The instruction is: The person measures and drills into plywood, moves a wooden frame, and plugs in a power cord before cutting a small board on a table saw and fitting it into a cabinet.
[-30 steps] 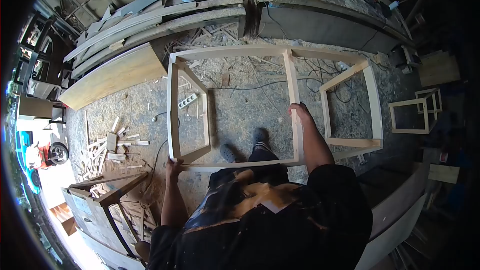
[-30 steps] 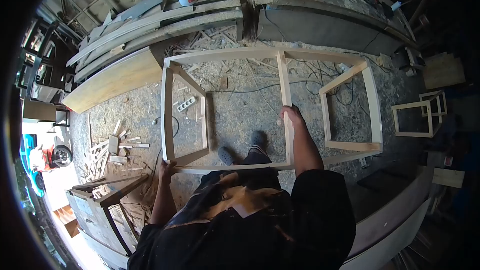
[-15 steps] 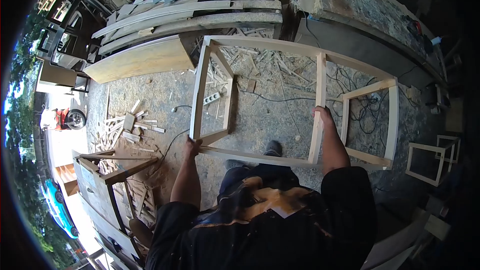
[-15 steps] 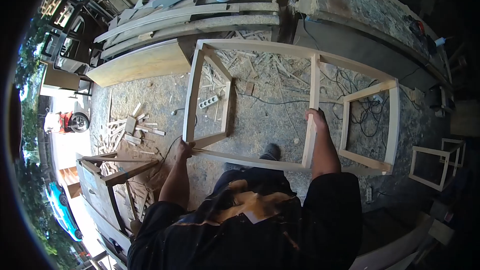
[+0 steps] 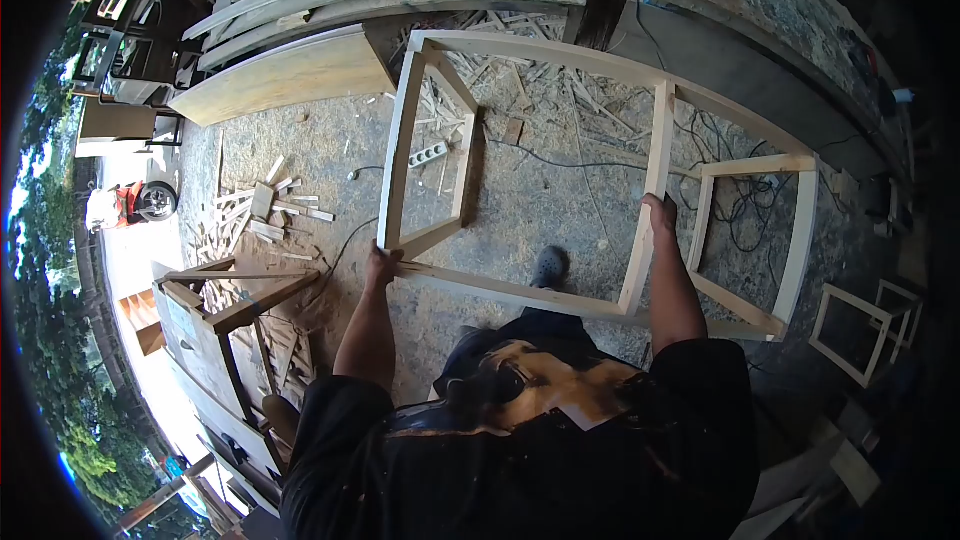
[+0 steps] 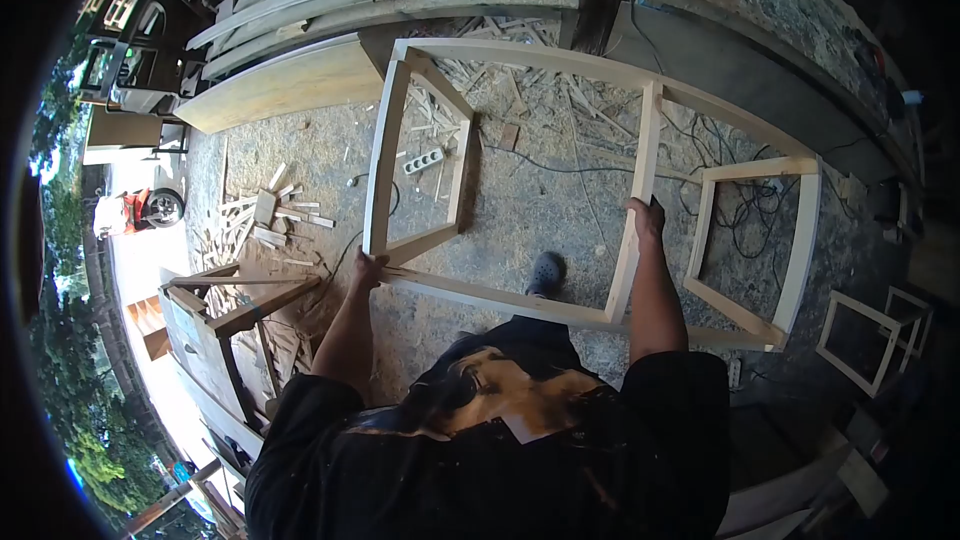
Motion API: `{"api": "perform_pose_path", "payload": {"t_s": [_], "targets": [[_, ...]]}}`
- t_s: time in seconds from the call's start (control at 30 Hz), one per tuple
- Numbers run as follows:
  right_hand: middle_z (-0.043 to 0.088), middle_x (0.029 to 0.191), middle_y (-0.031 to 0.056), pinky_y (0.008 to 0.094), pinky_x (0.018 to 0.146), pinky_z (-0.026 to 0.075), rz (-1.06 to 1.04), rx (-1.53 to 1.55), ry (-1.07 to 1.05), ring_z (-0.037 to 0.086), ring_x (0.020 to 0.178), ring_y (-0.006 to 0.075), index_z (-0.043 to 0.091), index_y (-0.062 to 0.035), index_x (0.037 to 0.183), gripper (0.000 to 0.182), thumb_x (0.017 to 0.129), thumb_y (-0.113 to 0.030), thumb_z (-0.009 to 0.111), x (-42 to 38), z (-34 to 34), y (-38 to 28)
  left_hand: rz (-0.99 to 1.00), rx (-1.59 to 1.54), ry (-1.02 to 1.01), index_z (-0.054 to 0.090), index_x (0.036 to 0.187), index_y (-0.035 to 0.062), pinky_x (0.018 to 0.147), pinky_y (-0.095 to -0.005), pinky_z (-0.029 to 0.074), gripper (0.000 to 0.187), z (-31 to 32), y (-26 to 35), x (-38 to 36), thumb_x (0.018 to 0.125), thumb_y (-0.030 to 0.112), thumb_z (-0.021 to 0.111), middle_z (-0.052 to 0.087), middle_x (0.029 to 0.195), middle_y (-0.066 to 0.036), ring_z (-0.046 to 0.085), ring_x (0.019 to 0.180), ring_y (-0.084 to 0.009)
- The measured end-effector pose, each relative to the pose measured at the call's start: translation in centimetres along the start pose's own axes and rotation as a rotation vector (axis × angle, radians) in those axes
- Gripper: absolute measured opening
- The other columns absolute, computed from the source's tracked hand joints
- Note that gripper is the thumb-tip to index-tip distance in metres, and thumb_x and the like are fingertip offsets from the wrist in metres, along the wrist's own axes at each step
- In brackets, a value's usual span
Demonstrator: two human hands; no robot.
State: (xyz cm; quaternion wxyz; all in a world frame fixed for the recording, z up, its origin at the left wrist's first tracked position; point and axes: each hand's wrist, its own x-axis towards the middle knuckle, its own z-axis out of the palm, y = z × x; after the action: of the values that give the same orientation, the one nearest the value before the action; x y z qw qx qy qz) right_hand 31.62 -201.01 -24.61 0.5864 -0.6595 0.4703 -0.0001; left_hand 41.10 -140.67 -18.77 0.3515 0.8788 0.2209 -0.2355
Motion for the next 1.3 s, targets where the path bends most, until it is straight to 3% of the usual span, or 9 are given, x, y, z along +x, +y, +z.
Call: {"api": "perform_pose_path", "payload": {"t_s": [0.13,0.33,0.63,0.8,0.97,1.03,1.07,1.2,1.3], "targets": [[0.064,0.089,0.0111,0.0356,0.076,0.046,-0.062,-0.132,0.006,0.06,0.082,0.0237,0.062,-0.0017,0.099,0.038,0.071,-0.027,0.066,1.0,-0.2,0.9,-0.015,0.076,-0.021,0.048,0.121,0.0094,0.061,-0.0365,0.053,0.063,-0.5,-0.1,-0.5,0.078,0.049,0.071,0.064,0.095,-0.013,0.064,0.078,-0.0241],[0.056,0.094,0.011,0.036,0.072,0.047,-0.475,-0.078,0.434,0.057,0.079,0.0248,0.059,-0.004,0.101,0.03,0.079,-0.022,0.068,-1.5,-0.6,1.0,0.003,-0.424,-0.035,0.048,0.127,0.0113,0.064,-0.0335,0.053,0.048,-1.4,-2.9,-4.2,0.091,0.043,0.057,0.063,0.098,-0.009,0.064,0.08,-0.021],[0.055,0.088,0.0045,0.0285,0.068,0.045,-0.537,0.113,0.376,0.052,0.075,0.0143,0.056,-0.0051,0.1,0.023,0.079,-0.01,0.065,-16.4,1.6,3.2,0.189,-0.455,0.044,0.059,0.118,0.009,0.06,-0.028,0.048,0.045,-0.9,-5.7,-3.7,0.088,0.043,0.062,0.065,0.091,-0.005,0.059,0.075,-0.012],[0.055,0.087,0.0024,0.0257,0.065,0.043,-0.449,0.171,0.421,0.051,0.072,0.0115,0.056,-0.0048,0.099,0.018,0.081,-0.006,0.061,-26.7,3.8,8.6,0.366,-0.208,0.069,0.066,0.109,0.0058,0.082,-0.0356,0.048,0.041,-2.1,-6.4,-2.7,0.088,0.041,0.061,0.069,0.098,-0.017,0.066,0.094,-0.028],[0.06,0.084,0.0038,0.0267,0.069,0.046,-0.374,0.054,0.454,0.056,0.075,0.0134,0.058,-0.0043,0.093,0.014,0.079,-0.006,0.06,-37.3,6.8,17.3,0.48,-0.154,0.066,0.065,0.11,0.0045,0.083,-0.0362,0.047,0.043,-2.9,-6.0,-3.2,0.089,0.042,0.058,0.068,0.099,-0.019,0.065,0.097,-0.0314],[0.059,0.081,0.0028,0.0252,0.071,0.045,-0.306,0.009,0.451,0.055,0.076,0.0129,0.059,-0.0045,0.09,0.01,0.08,-0.007,0.061,-41.0,7.4,21.7,0.68,-0.444,-0.112,0.056,0.123,0.0021,0.085,-0.0328,0.046,0.04,-0.9,-8.2,0.4,0.091,0.027,0.06,0.066,0.106,-0.013,0.063,0.097,-0.0229],[0.059,0.079,0.004,0.0257,0.067,0.046,-0.285,-0.02,0.476,0.057,0.074,0.0121,0.059,-0.0051,0.088,0.011,0.079,-0.009,0.063,-42.4,7.5,24.7,0.606,-0.525,-0.291,0.051,0.128,0.0032,0.086,-0.0305,0.045,0.043,-1.2,-7.5,-0.7,0.091,0.022,0.061,0.065,0.107,-0.01,0.06,0.099,-0.0181],[0.058,0.068,0.0026,0.0287,0.044,0.044,0.15,0.099,0.446,0.056,0.053,0.0121,0.063,-0.0104,0.089,0.014,0.078,-0.018,0.068,-48.6,7.0,31.2,0.333,-0.289,-0.348,0.052,0.128,0.0108,0.083,-0.0327,0.044,0.05,-1.8,-6.3,-1.4,0.088,0.038,0.063,0.065,0.104,-0.008,0.058,0.099,-0.02],[0.058,0.068,0.0027,0.0273,0.042,0.044,0.255,0.323,0.453,0.055,0.052,0.011,0.063,-0.0113,0.089,0.015,0.077,-0.018,0.069,-53.0,6.1,31.7,0.486,-0.334,-0.403,0.066,0.106,0.002,0.084,-0.0373,0.043,0.054,-0.7,-8.1,2.8,0.082,0.051,0.065,0.067,0.099,-0.01,0.059,0.097,-0.0244]]}}
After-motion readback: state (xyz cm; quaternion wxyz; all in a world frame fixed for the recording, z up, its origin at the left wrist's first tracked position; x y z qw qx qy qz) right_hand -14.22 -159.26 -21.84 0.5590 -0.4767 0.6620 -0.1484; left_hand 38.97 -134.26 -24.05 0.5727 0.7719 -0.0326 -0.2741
